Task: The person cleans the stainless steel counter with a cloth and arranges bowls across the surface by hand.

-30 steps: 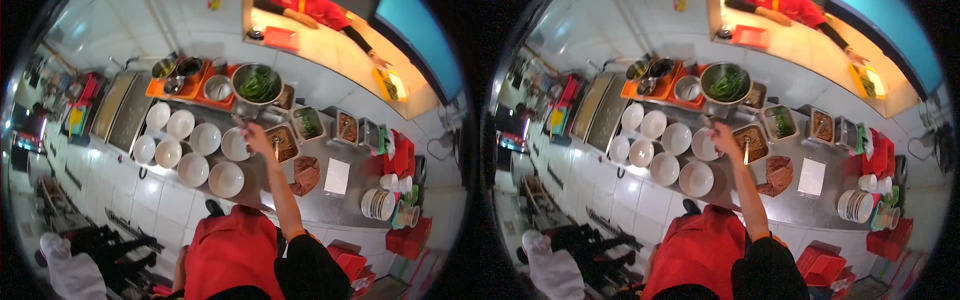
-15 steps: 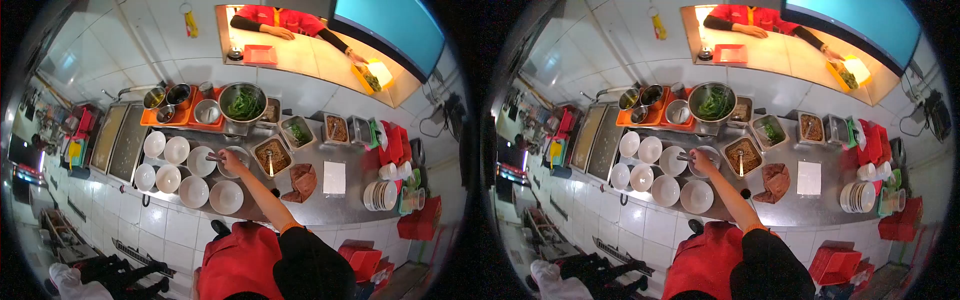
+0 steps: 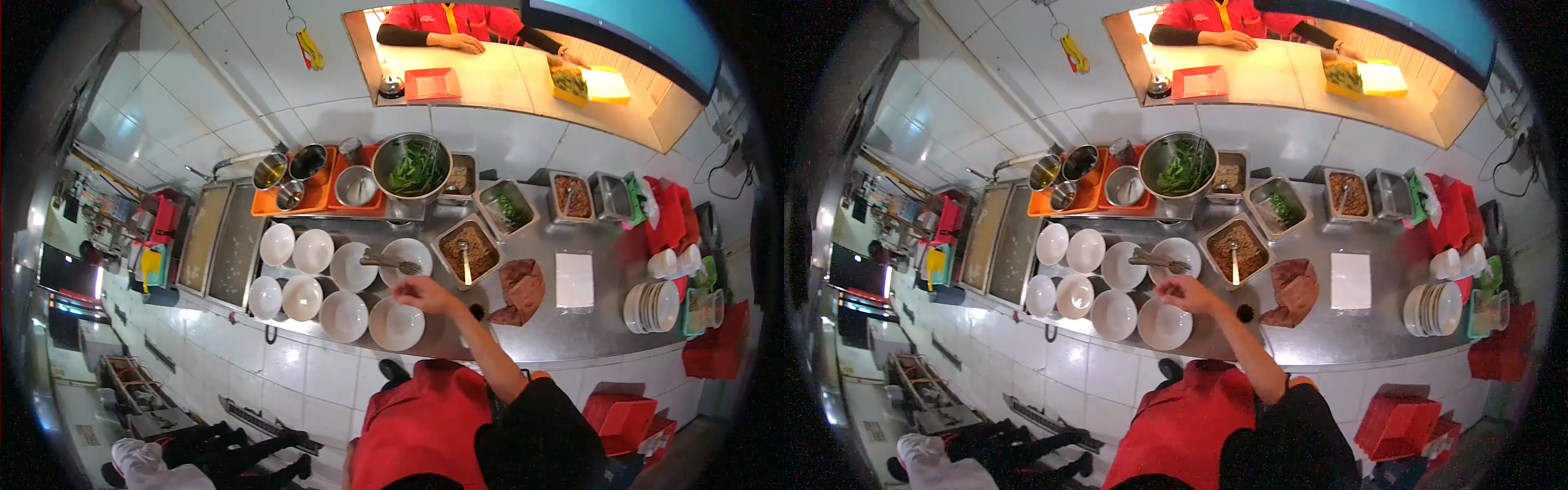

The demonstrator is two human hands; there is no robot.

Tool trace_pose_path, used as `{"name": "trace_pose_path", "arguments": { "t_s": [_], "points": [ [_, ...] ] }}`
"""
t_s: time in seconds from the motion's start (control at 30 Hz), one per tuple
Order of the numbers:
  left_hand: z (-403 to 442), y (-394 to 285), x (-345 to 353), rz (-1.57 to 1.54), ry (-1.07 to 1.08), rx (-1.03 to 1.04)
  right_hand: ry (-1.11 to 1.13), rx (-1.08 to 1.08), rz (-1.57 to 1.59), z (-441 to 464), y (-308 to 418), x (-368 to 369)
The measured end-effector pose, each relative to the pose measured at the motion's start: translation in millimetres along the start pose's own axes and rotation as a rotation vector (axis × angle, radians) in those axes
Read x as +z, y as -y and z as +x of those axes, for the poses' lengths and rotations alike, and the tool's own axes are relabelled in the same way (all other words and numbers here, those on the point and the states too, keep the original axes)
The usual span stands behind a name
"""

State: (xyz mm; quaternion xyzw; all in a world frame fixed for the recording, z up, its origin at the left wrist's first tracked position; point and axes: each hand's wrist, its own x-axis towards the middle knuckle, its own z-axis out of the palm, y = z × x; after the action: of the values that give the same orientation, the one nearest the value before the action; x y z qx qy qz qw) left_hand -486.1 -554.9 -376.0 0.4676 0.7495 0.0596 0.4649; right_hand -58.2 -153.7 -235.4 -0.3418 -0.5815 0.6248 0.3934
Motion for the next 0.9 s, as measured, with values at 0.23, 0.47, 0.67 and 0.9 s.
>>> {"name": "trace_pose_path", "arguments": {
  "t_s": [0.23, 0.47, 0.67, 0.9],
  "points": [
    [27.6, -28.2, -39.2, 0.099, 0.067, 0.083, -0.409, 0.0, 0.129, -100.9, 28.9, -65.8],
    [67.3, -73.2, -78.0, 0.259, 0.168, 0.116, -1.09, 0.329, -0.74, -177.2, 50.5, -109.2],
    [97.9, -105.9, -115.9, 0.423, 0.254, 0.208, -1.09, 0.541, -1.033, -200.7, -73.4, -99.6],
    [137.8, -167.6, -143.5, 0.586, 0.365, 0.345, -1.008, 0.639, -0.943, -206.2, -56.4, -105.5]
  ]
}}
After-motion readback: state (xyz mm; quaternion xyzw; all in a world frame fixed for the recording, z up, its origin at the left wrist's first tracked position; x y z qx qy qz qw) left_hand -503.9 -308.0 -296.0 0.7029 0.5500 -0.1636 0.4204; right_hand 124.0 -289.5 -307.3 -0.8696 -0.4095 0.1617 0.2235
